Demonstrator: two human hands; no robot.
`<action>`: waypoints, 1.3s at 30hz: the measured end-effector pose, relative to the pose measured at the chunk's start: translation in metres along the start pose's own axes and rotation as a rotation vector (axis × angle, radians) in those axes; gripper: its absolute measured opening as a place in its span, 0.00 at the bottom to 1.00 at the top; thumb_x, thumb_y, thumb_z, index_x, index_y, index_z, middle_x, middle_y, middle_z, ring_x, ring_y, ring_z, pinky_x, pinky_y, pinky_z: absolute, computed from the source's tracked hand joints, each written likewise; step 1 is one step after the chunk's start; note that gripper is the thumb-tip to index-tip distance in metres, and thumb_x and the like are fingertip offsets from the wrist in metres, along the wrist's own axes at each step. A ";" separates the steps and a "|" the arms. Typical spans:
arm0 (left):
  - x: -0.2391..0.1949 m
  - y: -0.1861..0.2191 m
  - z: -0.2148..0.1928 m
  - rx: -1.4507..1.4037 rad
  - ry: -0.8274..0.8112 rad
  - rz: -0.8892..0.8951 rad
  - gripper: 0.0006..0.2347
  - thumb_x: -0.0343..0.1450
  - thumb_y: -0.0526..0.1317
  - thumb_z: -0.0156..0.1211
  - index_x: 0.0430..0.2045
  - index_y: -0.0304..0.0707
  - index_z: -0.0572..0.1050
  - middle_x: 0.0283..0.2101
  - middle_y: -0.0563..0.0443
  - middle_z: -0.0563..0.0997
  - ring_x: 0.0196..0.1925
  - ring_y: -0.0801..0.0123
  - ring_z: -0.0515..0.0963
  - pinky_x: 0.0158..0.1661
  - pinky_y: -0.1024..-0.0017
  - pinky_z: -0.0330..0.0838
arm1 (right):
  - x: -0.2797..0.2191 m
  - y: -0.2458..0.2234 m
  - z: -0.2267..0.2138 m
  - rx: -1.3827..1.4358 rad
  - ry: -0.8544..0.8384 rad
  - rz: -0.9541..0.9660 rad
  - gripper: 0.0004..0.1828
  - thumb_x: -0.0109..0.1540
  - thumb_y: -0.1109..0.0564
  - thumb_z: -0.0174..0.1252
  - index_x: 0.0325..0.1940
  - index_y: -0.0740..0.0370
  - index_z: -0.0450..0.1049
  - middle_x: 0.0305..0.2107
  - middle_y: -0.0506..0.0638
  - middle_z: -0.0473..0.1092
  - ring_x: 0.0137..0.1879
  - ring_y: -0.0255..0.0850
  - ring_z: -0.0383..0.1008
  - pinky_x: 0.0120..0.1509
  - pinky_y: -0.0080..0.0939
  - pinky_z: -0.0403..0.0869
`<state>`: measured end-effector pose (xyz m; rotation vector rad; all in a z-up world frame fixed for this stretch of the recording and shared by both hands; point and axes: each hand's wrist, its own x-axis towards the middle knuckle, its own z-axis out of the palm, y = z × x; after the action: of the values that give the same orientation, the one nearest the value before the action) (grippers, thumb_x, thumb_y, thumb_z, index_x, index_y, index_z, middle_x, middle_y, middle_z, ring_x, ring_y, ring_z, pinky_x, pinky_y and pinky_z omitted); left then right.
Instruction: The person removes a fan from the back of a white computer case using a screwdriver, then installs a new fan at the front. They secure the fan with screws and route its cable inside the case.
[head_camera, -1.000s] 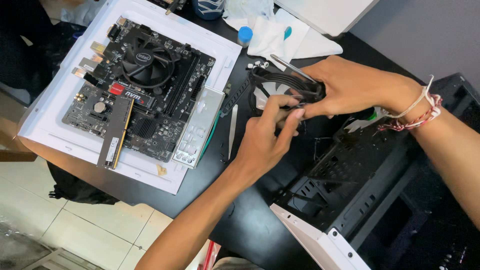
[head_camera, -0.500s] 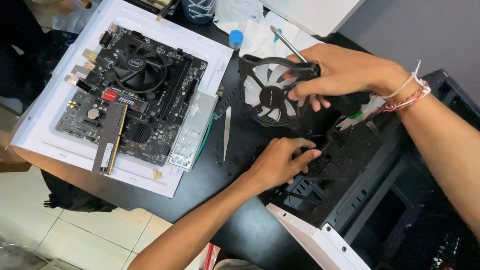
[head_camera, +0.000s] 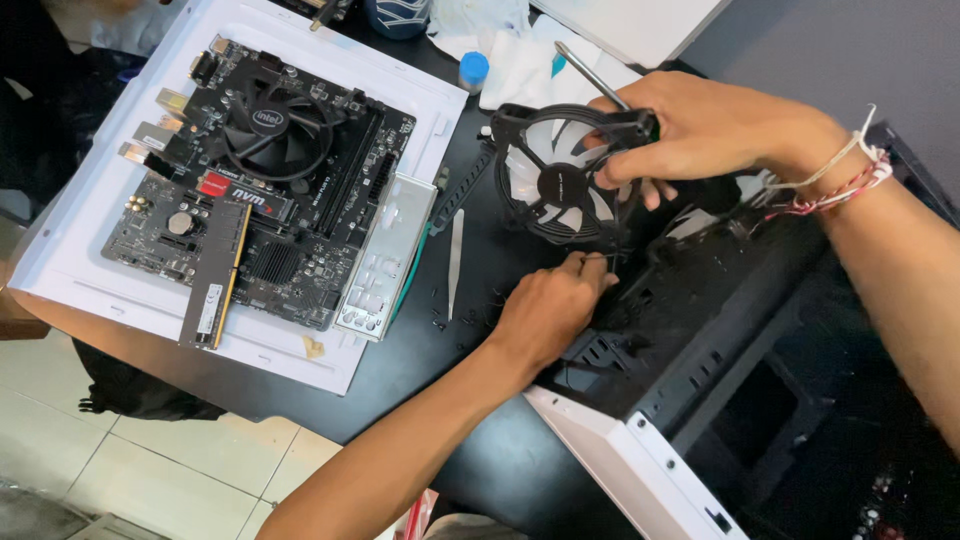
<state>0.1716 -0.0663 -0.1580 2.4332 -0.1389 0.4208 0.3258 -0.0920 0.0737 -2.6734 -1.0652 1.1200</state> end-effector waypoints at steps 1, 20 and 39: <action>0.002 -0.003 -0.002 0.002 0.001 0.002 0.10 0.81 0.45 0.54 0.39 0.36 0.71 0.36 0.39 0.80 0.26 0.37 0.81 0.22 0.43 0.72 | 0.002 0.001 0.001 0.000 0.003 -0.001 0.07 0.64 0.55 0.62 0.39 0.60 0.73 0.22 0.54 0.82 0.23 0.42 0.82 0.37 0.40 0.76; 0.007 -0.006 0.013 -0.121 -0.034 -0.035 0.06 0.80 0.37 0.52 0.39 0.32 0.71 0.31 0.33 0.79 0.25 0.29 0.77 0.22 0.39 0.67 | 0.015 0.005 0.013 0.083 0.006 -0.053 0.12 0.64 0.52 0.62 0.48 0.58 0.76 0.23 0.53 0.80 0.24 0.41 0.80 0.36 0.38 0.76; 0.005 0.002 -0.082 -0.272 0.179 -0.072 0.10 0.71 0.46 0.62 0.28 0.39 0.83 0.16 0.41 0.79 0.19 0.50 0.81 0.22 0.61 0.74 | 0.053 0.022 0.008 0.240 -0.162 -0.044 0.14 0.53 0.61 0.73 0.41 0.70 0.85 0.33 0.70 0.83 0.31 0.59 0.85 0.33 0.53 0.81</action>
<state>0.1544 -0.0166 -0.0945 2.1162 -0.0288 0.5480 0.3592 -0.0777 0.0289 -2.3980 -0.9372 1.3791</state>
